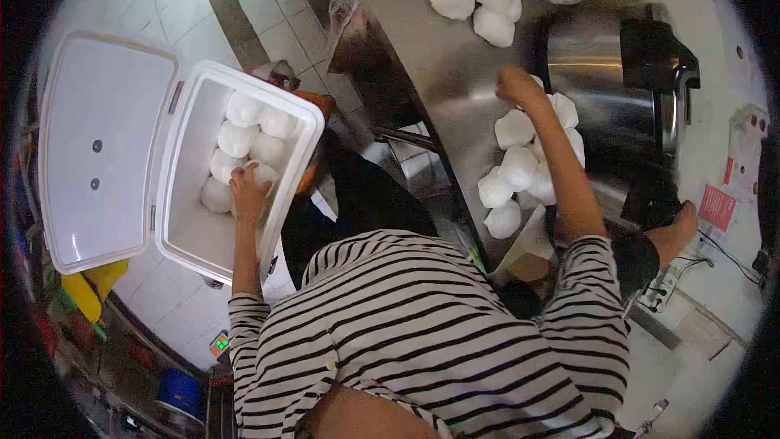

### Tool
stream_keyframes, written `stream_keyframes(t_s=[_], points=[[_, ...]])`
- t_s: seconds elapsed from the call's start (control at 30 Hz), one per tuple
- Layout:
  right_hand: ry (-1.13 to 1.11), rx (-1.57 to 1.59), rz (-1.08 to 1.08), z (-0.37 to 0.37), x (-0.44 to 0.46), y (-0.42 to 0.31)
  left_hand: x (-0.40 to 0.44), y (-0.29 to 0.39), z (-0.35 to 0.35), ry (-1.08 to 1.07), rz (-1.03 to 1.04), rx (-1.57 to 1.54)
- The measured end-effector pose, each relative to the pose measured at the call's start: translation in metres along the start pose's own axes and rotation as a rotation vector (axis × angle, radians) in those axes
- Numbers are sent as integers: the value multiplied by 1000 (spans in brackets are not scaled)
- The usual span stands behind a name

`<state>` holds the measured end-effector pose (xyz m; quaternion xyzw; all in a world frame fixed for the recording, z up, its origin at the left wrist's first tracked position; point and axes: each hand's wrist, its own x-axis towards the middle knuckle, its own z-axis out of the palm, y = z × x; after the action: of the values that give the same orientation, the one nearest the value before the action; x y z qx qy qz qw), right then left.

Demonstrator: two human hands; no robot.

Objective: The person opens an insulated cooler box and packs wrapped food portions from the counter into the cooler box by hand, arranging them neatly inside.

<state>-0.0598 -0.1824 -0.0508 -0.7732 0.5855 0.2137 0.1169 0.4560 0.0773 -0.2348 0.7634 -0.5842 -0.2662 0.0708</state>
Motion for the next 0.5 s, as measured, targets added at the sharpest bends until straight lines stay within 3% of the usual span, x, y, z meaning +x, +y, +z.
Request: stream_keyframes(t_s=[0.1, 0.27, 0.33, 0.4, 0.47, 0.5], points=[[-263, -182, 25, 19, -21, 31, 7, -6, 6, 29, 49, 46], [-646, -249, 21, 26, -30, 11, 9, -26, 19, 40, 92, 79], [-601, -268, 47, 36, -34, 9, 4, 9, -1, 3, 91, 42], [-185, -342, 34, 81, -46, 29, 6, 5, -7, -38, 14, 91], [-78, -294, 35, 83, -49, 28, 0, -8, 7, 138, 158, 22], [-80, -258, 50, 77, -54, 22, -1, -5, 5, 123, 124, 79]])
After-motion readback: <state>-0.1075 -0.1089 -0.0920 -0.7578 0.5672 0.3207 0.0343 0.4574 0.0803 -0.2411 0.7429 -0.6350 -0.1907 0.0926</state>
